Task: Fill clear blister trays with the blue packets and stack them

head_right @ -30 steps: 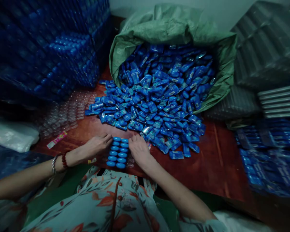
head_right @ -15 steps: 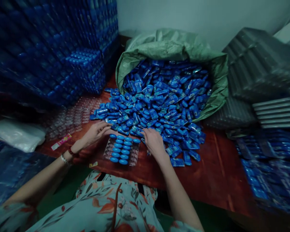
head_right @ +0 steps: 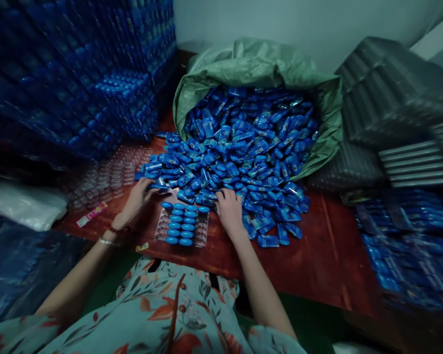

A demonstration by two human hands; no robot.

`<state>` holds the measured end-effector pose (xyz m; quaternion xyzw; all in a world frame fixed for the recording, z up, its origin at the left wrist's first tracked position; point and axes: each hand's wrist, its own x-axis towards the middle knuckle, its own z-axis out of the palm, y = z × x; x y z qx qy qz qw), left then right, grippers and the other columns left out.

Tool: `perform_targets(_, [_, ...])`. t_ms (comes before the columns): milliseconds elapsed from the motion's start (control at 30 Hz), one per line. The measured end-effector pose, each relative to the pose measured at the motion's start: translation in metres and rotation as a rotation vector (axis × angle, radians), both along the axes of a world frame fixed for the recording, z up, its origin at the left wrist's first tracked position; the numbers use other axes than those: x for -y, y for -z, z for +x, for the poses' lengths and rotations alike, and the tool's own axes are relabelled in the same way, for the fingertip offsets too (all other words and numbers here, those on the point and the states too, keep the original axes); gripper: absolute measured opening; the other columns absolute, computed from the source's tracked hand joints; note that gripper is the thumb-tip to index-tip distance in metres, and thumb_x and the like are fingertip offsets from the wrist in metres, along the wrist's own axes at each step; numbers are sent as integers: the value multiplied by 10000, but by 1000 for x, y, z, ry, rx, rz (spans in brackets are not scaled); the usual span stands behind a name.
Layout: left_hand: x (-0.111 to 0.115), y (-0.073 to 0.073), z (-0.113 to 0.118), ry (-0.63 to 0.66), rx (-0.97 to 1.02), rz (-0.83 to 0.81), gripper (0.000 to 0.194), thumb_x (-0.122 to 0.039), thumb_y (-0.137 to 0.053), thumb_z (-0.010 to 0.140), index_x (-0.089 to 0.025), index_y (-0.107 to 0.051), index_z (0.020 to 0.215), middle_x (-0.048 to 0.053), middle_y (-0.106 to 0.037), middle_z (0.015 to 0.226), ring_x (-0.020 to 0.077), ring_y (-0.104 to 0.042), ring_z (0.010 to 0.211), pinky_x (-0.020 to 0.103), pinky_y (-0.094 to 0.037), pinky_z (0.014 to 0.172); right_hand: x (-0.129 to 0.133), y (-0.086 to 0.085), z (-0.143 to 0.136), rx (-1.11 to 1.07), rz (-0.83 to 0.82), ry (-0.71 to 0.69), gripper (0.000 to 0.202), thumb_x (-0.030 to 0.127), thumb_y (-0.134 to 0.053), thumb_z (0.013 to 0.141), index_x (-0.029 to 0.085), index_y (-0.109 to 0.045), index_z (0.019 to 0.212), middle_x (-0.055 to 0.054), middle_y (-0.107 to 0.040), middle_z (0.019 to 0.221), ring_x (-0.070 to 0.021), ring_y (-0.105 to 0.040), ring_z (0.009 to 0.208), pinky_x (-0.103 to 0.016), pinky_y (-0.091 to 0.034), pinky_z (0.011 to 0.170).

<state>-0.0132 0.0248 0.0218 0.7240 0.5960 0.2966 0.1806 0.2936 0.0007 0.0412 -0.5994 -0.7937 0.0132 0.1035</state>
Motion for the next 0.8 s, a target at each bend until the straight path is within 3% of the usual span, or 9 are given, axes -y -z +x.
perform_targets(67, [24,-4,-17,-79,132,17,203,-300,-492,884,-154,-585,991,71,-558,991,183,-567,893,323,-488,799,16,2,15,-248,8,14,250,234,-435,916,161,-560,1120,-116,-614,1090,-235,-545,1020,-373,-423,855])
perform_targets(167, [64,-6,-33,-174,264,-81,294,-376,-549,850,-175,-577,1064,42,-589,943,163,-592,812,298,-505,741,46,1,32,-500,-80,39,274,289,-421,928,189,-556,1144,-89,-638,1065,-208,-597,979,-347,-458,857])
perform_targets(300, [97,-5,-19,-263,323,-170,360,-413,-614,797,-182,-533,1061,26,-630,901,158,-616,781,288,-522,724,74,-1,31,-550,-272,22,267,339,-460,915,211,-574,1120,-68,-663,1041,-203,-634,922,-329,-493,812])
perform_targets(367, [100,-3,-3,-206,287,-155,280,-392,-600,817,-180,-542,990,27,-632,878,155,-616,780,284,-525,723,75,2,22,-530,-273,3,258,333,-449,923,205,-574,1109,-69,-663,1027,-197,-636,912,-315,-499,798])
perform_targets(467, [93,1,15,-8,131,-32,162,-272,-476,904,-174,-571,990,60,-628,932,155,-607,835,280,-517,748,68,7,6,-375,-204,-54,272,292,-415,939,184,-566,1137,-79,-651,1002,-196,-623,910,-310,-490,796])
perform_targets(567, [85,4,17,187,-78,152,311,-136,-359,915,-167,-550,1158,115,-603,1041,180,-588,920,292,-511,757,60,5,-6,-75,-161,-92,305,192,-385,933,155,-561,1180,-89,-639,929,-206,-605,833,-320,-468,756])
perform_targets(667, [78,2,11,370,-221,201,442,-116,-394,880,-164,-452,1316,149,-577,1111,225,-554,997,358,-501,819,56,-5,-13,148,-175,-158,372,65,-369,887,134,-553,1203,-102,-631,899,-211,-584,822,-320,-431,737])
perform_targets(800, [69,-4,7,386,-245,195,409,-139,-373,917,-205,-458,1311,121,-587,1113,206,-548,990,346,-499,832,52,-20,-25,274,-240,-220,360,33,-396,860,108,-551,1177,-132,-629,937,-224,-578,841,-331,-406,716])
